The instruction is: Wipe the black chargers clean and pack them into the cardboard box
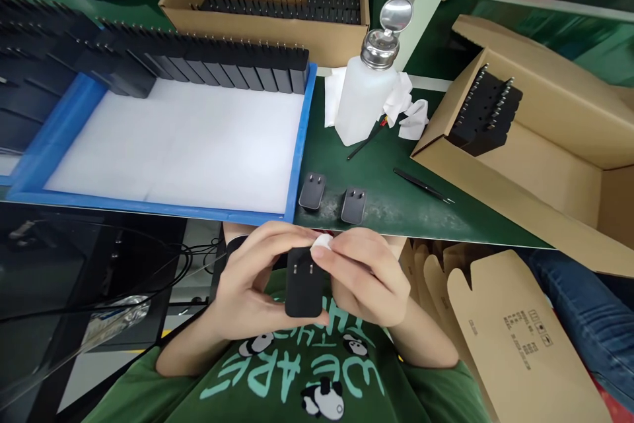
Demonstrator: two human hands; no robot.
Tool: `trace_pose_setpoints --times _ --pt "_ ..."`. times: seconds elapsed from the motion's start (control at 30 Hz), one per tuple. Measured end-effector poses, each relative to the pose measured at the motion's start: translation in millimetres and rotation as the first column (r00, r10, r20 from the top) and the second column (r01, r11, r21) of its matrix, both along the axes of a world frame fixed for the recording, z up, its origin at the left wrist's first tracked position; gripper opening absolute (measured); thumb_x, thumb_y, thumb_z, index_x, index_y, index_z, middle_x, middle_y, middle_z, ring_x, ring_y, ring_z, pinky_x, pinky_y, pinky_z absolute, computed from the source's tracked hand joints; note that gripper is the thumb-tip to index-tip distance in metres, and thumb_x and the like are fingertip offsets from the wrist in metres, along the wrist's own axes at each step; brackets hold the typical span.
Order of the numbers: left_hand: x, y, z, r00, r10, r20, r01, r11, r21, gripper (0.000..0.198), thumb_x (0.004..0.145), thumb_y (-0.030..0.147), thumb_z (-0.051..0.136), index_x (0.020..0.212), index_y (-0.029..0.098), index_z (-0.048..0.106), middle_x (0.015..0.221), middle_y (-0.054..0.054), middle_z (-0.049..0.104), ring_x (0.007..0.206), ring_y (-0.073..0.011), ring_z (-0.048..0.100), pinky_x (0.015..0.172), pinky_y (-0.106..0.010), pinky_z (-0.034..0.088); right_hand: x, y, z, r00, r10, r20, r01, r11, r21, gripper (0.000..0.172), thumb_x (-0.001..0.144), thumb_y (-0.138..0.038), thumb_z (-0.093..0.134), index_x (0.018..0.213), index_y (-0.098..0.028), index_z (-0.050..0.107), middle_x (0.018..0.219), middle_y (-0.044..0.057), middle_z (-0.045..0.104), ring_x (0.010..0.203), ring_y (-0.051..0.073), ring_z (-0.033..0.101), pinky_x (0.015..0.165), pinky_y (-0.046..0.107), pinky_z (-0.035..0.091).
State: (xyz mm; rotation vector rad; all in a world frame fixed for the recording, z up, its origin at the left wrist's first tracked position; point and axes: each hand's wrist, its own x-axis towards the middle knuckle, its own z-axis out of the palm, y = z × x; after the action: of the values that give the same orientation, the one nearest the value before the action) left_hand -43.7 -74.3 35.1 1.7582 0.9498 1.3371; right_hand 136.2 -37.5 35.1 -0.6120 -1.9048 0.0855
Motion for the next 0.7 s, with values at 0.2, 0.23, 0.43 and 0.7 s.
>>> trace_pose_setpoints --times 0.2,0.23,0.43,0.7 --pt "3.1 -0.8 -4.2 1.0 -0.008 0.025 0.009 0.999 -0.039 0.075 0.06 0.04 0.093 0.126 0.022 0.06 0.113 -0.009 0.066 0.103 -0.0225 0.066 0.089 -0.033 0.059 -1.8 -7.6 -7.2 0.998 -0.053 -0.039 0.052 0.998 -0.039 0.037 0.079 0.008 0.059 0.106 -0.014 0.072 0.092 0.005 0.062 0.078 0.014 0.067 0.065 0.026 0.06" --pt "3.1 -1.0 -4.9 1.0 0.0 0.031 0.002 0.999 -0.042 0.075 0.06 0.039 0.093 0.125 0.021 0.06 0.113 -0.009 0.066 0.103 -0.0223 0.066 0.088 -0.033 0.06 -0.9 -9.2 -7.6 0.998 -0.05 -0.031 0.049 0.998 -0.038 0.035 0.08 0.006 0.06 0.107 -0.013 0.072 0.092 0.005 0.061 0.079 0.014 0.067 0.065 0.027 0.061" --pt "-0.6 -2.4 -7.5 0.996 0.084 0.037 -0.083 0.996 -0.028 0.071 0.065 0.025 0.092 0.128 0.017 0.06 0.118 -0.013 0.063 0.109 -0.0247 0.063 0.087 -0.035 0.06 7.9 -21.1 -6.4 0.992 0.106 0.075 -0.102 0.993 -0.059 0.019 0.085 0.001 0.058 0.1 -0.005 0.068 0.097 0.009 0.059 0.084 0.017 0.066 0.067 0.03 0.063" --pt "-6.1 -0.5 -6.0 0.99 0.124 -0.067 -0.123 0.992 0.019 0.06 0.072 0.022 0.086 0.127 0.019 0.06 0.118 -0.012 0.063 0.11 -0.0236 0.064 0.086 -0.034 0.06 23.1 -26.6 -7.5 0.951 0.265 0.158 -0.249 0.962 -0.113 0.024 0.08 0.007 0.063 0.102 -0.001 0.068 0.106 0.01 0.062 0.094 0.019 0.066 0.07 0.031 0.063"
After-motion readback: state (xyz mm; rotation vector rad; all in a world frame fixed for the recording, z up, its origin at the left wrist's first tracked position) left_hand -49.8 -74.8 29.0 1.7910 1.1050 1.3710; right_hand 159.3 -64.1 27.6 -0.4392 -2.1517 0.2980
